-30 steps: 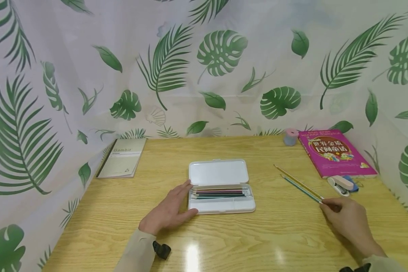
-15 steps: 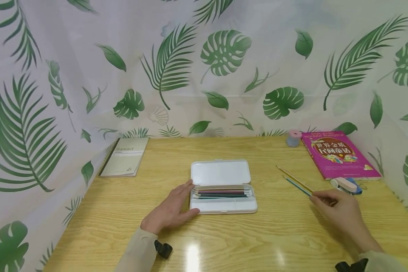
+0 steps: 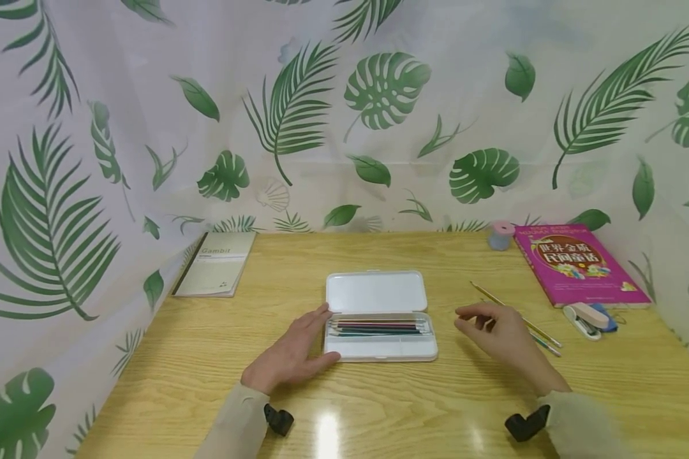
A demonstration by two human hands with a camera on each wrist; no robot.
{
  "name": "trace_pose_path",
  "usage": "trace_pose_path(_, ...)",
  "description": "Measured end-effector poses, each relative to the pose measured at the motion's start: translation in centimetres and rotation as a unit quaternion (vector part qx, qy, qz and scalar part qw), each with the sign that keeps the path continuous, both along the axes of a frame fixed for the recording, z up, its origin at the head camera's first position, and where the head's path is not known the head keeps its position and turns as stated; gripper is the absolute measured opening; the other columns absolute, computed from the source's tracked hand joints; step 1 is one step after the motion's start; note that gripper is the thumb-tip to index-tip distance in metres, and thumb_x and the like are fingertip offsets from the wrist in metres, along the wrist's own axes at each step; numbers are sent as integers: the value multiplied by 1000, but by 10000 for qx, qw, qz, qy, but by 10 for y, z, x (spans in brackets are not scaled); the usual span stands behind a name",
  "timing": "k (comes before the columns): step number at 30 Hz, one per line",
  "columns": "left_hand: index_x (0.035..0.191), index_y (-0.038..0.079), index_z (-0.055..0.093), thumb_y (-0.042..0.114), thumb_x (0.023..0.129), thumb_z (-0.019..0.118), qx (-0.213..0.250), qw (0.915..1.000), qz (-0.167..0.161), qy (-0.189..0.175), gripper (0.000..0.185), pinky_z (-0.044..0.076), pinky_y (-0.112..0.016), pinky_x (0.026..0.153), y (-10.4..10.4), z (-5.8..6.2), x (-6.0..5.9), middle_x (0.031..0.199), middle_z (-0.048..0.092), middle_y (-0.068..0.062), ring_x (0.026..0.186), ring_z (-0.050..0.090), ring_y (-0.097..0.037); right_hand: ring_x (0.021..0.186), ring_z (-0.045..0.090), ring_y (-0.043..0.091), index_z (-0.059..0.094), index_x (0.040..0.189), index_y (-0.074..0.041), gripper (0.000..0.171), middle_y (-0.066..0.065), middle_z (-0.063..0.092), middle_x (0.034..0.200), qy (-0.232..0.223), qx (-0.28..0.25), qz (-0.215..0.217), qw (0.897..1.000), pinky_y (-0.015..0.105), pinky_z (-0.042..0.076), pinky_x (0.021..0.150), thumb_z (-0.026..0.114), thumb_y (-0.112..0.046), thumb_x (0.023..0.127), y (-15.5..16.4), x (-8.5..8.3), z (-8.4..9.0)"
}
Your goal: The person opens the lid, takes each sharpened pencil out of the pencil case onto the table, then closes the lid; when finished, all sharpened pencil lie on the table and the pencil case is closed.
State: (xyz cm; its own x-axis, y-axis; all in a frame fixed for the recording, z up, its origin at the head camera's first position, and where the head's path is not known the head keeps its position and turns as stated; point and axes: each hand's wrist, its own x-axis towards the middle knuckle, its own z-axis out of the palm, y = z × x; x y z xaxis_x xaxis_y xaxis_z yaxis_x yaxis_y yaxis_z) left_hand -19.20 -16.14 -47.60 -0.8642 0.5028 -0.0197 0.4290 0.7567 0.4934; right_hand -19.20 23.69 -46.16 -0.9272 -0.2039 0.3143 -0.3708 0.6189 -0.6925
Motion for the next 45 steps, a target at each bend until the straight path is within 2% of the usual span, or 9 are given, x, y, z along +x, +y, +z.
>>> trace_pose_path(5,159,13,22,51,96,60,-28,10000,4,-58,83,25,-47,119,0,-1,-2,167,12,-2,150,19,-27,70,50,11,76,107,-4,17,5,69,101,301,178,851,9958,24,45,57,73,-8,90,-31,-9,-2)
trace_pose_path(10,159,14,22,52,96,59,-42,10000,13,-76,83,26,-46,119,0,-2,-2,167,11,-1,150,18,-25,77,52,14,74,114,-3,24,10,66,112,246,666,1203,9902,24,46,62,72,-9,91,-49,-15,-7)
trace_pose_path(14,159,11,24,52,96,59,-31,10000,2,-4,83,26,-46,119,0,-2,-1,166,13,-3,150,19,-28,88,57,20,72,118,-1,30,10,65,115,313,1079,1251,9858,28,49,69,73,-14,91,-55,-17,-13)
trace_pose_path(19,158,9,25,50,96,60,11,10000,9,52,82,27,-47,119,1,-1,-1,166,16,-5,149,21,-29,105,59,27,71,121,-2,33,10,64,118,485,1384,1190,9820,45,53,86,73,-16,91,-55,-16,-15)
trace_pose_path(21,158,9,25,50,96,60,5,10000,2,47,82,27,-46,119,1,0,0,166,15,-5,149,21,-28,106,59,26,71,122,-4,33,11,64,119,514,1446,1175,9811,47,52,86,73,-15,91,-54,-15,-15)
trace_pose_path(28,158,10,25,50,96,60,30,10000,-1,41,81,27,-47,118,0,0,0,166,15,-4,149,21,-28,84,50,12,70,125,-6,34,9,66,126,397,1667,1099,9791,30,46,71,71,-16,92,-52,-14,-19)
trace_pose_path(36,159,12,23,52,96,59,-20,10000,-2,8,83,26,-46,119,-1,-1,0,166,13,-3,149,20,-27,104,57,23,70,123,-3,31,9,64,122,518,1677,1155,9777,43,52,84,70,-13,94,-53,-13,-20)
trace_pose_path(41,159,12,23,53,96,58,-29,10000,-5,4,83,26,-47,119,-1,-2,0,166,13,-3,149,20,-28,102,57,21,71,121,-1,28,5,61,115,440,1662,1314,9763,40,51,81,69,-10,94,-52,-16,-21)
trace_pose_path(45,159,11,23,52,96,59,7,10000,-17,10,83,26,-47,119,-1,-1,0,166,14,-3,149,20,-29,94,55,16,74,117,-4,25,1,61,107,315,1416,1365,9800,34,50,75,70,-8,93,-51,-18,-21)
